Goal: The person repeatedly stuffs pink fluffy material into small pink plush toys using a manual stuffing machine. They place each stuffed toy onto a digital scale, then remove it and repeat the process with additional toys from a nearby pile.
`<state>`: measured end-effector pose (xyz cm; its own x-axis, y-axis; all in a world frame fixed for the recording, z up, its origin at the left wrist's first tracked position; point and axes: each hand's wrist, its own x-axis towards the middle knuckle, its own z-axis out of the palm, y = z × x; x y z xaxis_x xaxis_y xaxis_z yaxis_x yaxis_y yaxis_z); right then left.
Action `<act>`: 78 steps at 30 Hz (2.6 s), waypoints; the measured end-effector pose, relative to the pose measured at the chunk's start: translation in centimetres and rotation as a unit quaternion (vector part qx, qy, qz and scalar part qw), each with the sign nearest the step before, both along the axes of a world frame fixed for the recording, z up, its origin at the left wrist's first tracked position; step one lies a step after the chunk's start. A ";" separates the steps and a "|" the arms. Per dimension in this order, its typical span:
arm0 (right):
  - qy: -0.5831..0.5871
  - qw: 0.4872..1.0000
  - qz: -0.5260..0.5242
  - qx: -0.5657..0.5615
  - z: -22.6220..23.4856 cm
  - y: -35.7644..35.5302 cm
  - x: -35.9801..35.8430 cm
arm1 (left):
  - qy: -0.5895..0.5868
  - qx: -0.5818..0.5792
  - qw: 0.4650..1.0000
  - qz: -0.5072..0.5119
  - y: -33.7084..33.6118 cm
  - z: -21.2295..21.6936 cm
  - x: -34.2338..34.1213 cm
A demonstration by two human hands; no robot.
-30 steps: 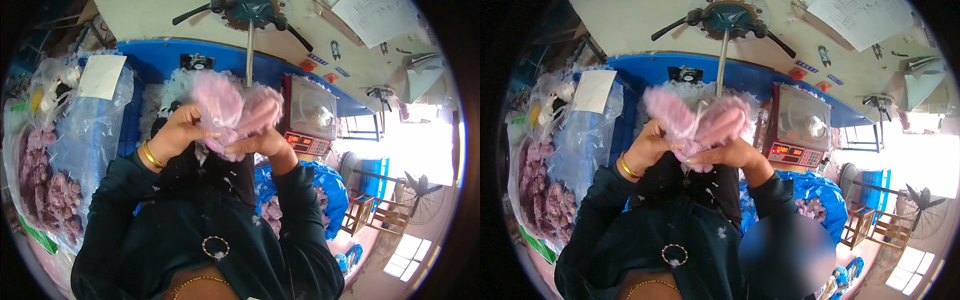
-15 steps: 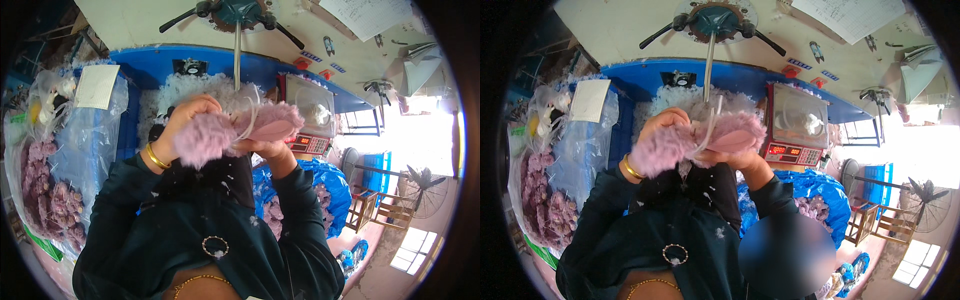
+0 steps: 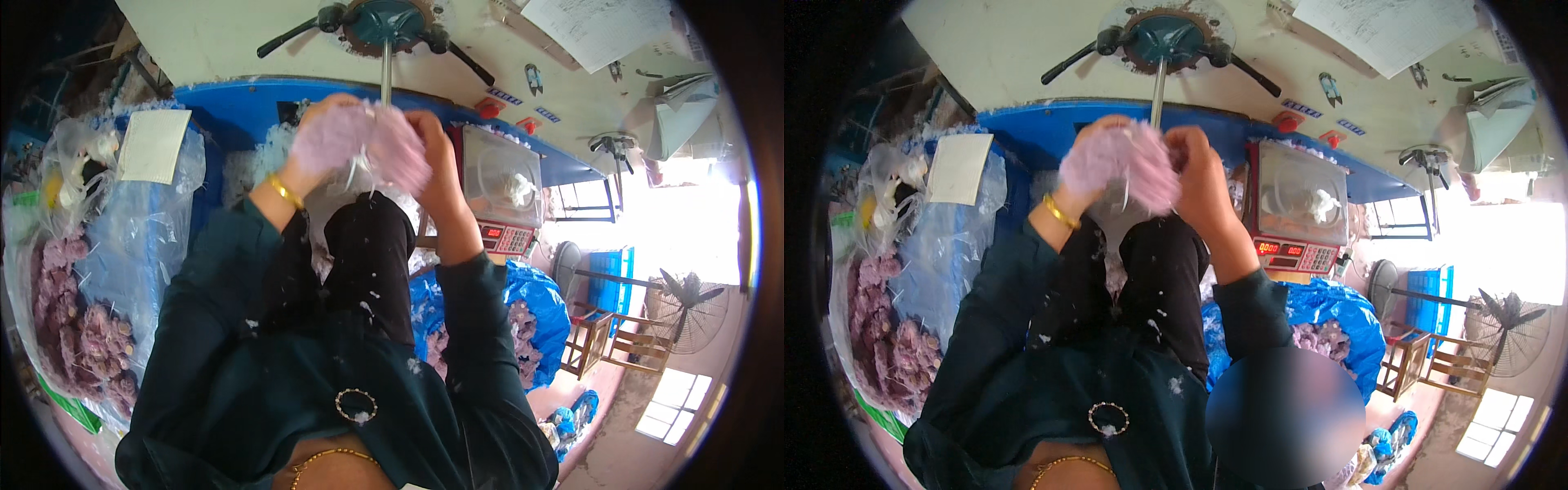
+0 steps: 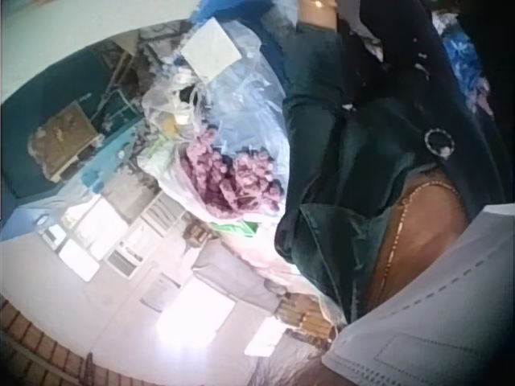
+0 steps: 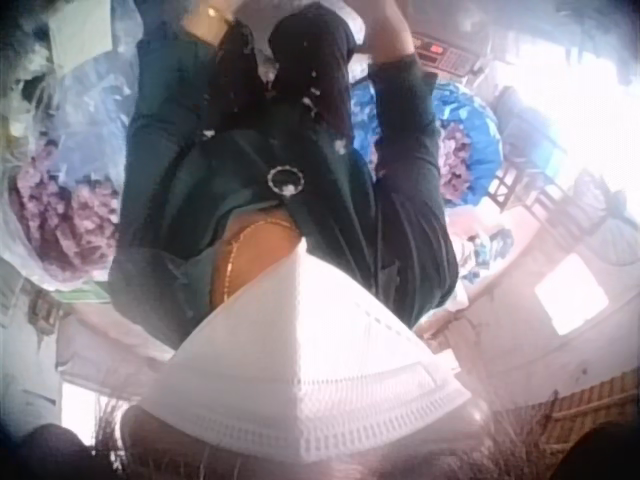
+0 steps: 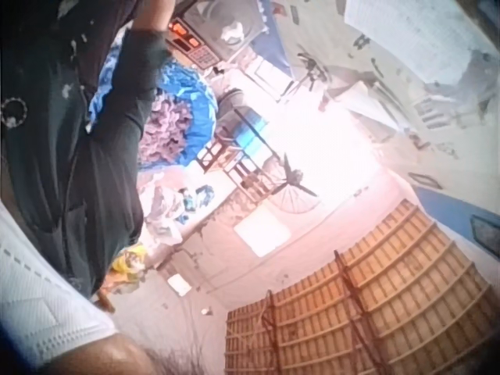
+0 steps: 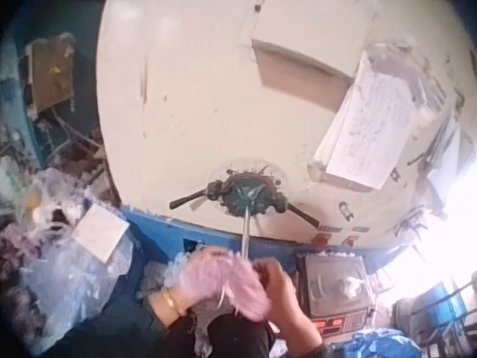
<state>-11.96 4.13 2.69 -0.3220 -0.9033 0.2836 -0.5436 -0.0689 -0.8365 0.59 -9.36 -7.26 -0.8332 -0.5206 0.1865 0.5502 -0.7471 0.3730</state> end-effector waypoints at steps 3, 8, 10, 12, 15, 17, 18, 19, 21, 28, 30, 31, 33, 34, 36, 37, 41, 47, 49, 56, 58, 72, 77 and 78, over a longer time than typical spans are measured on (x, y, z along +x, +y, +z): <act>0.167 0.978 -0.067 -0.104 -1.3 -3.3 0.2 | -0.302 -0.381 0.864 0.134 -1.0 -0.4 -0.8; 0.273 0.937 -0.201 0.085 1.2 -8.0 -1.9 | -0.337 -0.229 0.900 0.157 1.7 4.1 -0.1; 0.264 0.941 -0.210 -0.009 0.3 -9.3 -2.7 | -0.341 -0.189 0.911 0.135 1.1 4.7 0.0; 0.293 0.927 -0.211 -0.098 -1.2 -9.2 -3.1 | -0.284 -0.152 0.945 0.062 0.3 3.9 0.4; 0.371 0.892 -0.194 -0.172 -2.6 -7.3 -3.0 | -0.300 -0.176 0.937 0.038 1.9 5.0 2.0; 0.400 0.879 -0.178 -0.185 -2.6 -5.7 -2.6 | -0.295 -0.237 0.925 0.026 1.9 3.9 2.8; 0.408 0.878 -0.167 -0.184 -2.4 -5.1 -2.3 | -0.292 -0.267 0.918 0.020 2.0 3.7 3.2; 0.424 0.862 -0.156 -0.231 -2.3 -4.7 -2.3 | -0.303 -0.285 0.909 0.005 2.1 3.7 3.5; 0.297 0.905 -0.128 -0.275 -2.3 -3.6 -2.3 | -0.290 -0.345 0.889 0.082 3.9 4.2 3.8; 0.099 0.992 0.049 -0.069 -0.1 -0.2 -0.8 | -0.335 -0.705 0.500 0.376 5.6 5.3 2.9; 0.377 0.862 -0.134 -0.312 -1.1 -2.8 0.4 | -0.343 -0.724 0.429 0.417 6.7 5.3 2.5; 0.150 0.946 -0.167 -0.233 -1.9 -4.8 0.6 | -0.356 -0.722 0.427 0.412 7.0 5.5 2.3; -0.110 0.960 -0.158 -0.203 -1.5 -5.4 1.0 | -0.354 -0.717 0.433 0.415 7.2 5.7 2.3; -0.239 0.942 -0.149 -0.183 -1.1 -5.6 1.3 | -0.355 -0.714 0.436 0.416 7.3 5.6 2.3; -0.019 0.957 -0.178 -0.229 -2.1 -5.5 0.3 | -0.366 -0.733 0.407 0.403 6.8 4.3 1.7; 0.126 0.941 -0.190 -0.250 -2.6 -5.5 -0.6 | -0.370 -0.743 0.387 0.402 6.2 3.9 1.6; 0.295 0.899 -0.227 -0.232 -3.6 -5.9 -1.9 | -0.343 -0.734 0.397 0.431 6.2 3.4 1.3; -0.238 0.955 -0.103 -0.146 -1.4 -6.7 -0.6 | -0.392 -0.494 0.730 0.264 6.6 3.9 0.4; -0.252 0.942 -0.096 -0.199 -1.2 -6.7 -0.1 | -0.382 -0.469 0.759 0.242 7.1 3.9 -0.1; 0.242 0.924 -0.180 -0.234 -3.7 -7.2 -2.4 | -0.523 -0.611 0.494 0.331 6.1 4.0 -1.9; 0.425 0.847 -0.165 -0.273 -3.2 -6.7 -2.4 | -0.545 -0.579 0.503 0.338 6.3 3.8 -2.6; -0.211 0.948 -0.185 -0.152 -2.6 -10.3 -2.8 | -0.467 -0.472 0.712 0.227 6.9 7.4 -0.4; -0.139 0.948 -0.225 -0.177 -1.1 -6.3 0.3 | -0.418 -0.558 0.635 0.333 8.2 5.1 1.1; -0.167 0.942 -0.226 -0.184 -1.3 -5.9 0.6 | -0.407 -0.561 0.624 0.362 8.2 5.2 1.4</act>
<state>-11.32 -1.80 1.42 -0.7771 -0.5121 0.3659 -0.2983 -0.2122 -0.9306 2.01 -1.14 -2.03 -0.5124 -0.7378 0.4395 -0.1209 0.5687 0.8136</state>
